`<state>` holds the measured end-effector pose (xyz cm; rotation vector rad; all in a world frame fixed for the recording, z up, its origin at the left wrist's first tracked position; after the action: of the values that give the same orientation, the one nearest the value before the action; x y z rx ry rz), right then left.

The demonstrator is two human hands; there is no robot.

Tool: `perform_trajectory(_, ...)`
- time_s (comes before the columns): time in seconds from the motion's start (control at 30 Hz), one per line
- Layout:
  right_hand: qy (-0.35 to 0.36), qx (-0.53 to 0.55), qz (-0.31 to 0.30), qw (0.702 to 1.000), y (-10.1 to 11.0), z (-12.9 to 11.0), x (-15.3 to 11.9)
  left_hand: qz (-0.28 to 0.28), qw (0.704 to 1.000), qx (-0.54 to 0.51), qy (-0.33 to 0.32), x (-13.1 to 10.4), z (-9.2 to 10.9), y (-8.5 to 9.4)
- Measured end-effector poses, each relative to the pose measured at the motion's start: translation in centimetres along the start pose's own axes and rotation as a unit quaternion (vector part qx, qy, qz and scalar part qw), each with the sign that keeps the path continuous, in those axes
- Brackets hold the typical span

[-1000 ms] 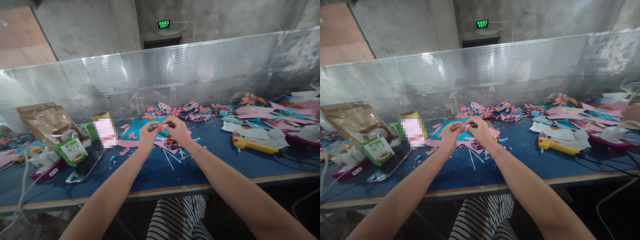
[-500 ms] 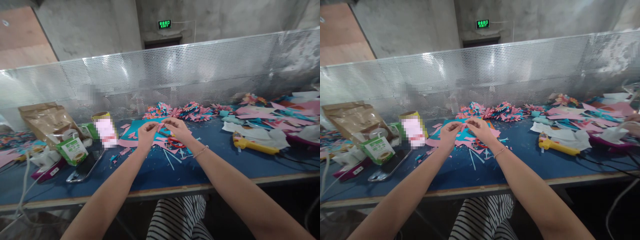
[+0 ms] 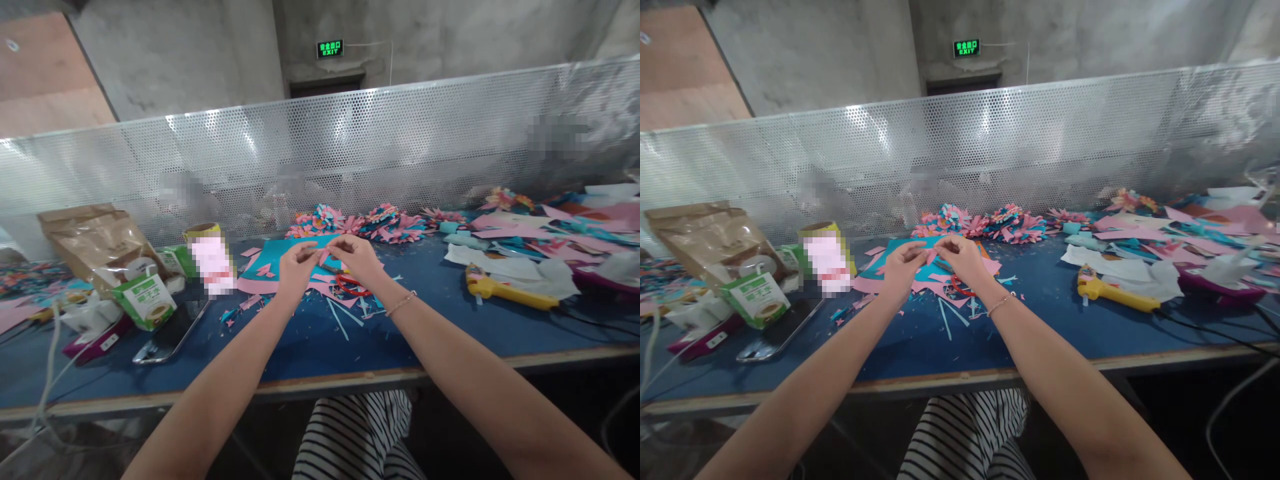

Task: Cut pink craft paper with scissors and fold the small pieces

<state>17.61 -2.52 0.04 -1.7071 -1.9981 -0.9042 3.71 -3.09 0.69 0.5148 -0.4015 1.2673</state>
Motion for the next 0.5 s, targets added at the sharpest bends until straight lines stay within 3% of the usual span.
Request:
perform_trajectory(0.23, -0.024, 0.042, 0.021, 0.999, 0.22, 0.35, 0.19, -0.015, 0.999, -0.012, 0.030, 0.01, -0.29, -0.18)
perform_trajectory(0.5, -0.054, 0.021, 0.032, 0.998, 0.22, 0.84, 0.33, -0.024, 0.998, -0.034, 0.046, 0.07, -0.93, -0.20)
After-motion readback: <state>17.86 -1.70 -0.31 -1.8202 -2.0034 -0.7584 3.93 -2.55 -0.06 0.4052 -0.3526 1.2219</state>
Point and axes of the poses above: each hand's wrist, its own x-axis towards the middle knuckle, its own y-axis out of the back of the hand, z = x × y, the point moved 1 cm from there along x, towards the middle knuckle, and after that the axes turned 12 degrees about -z, right-handed, at the moved point
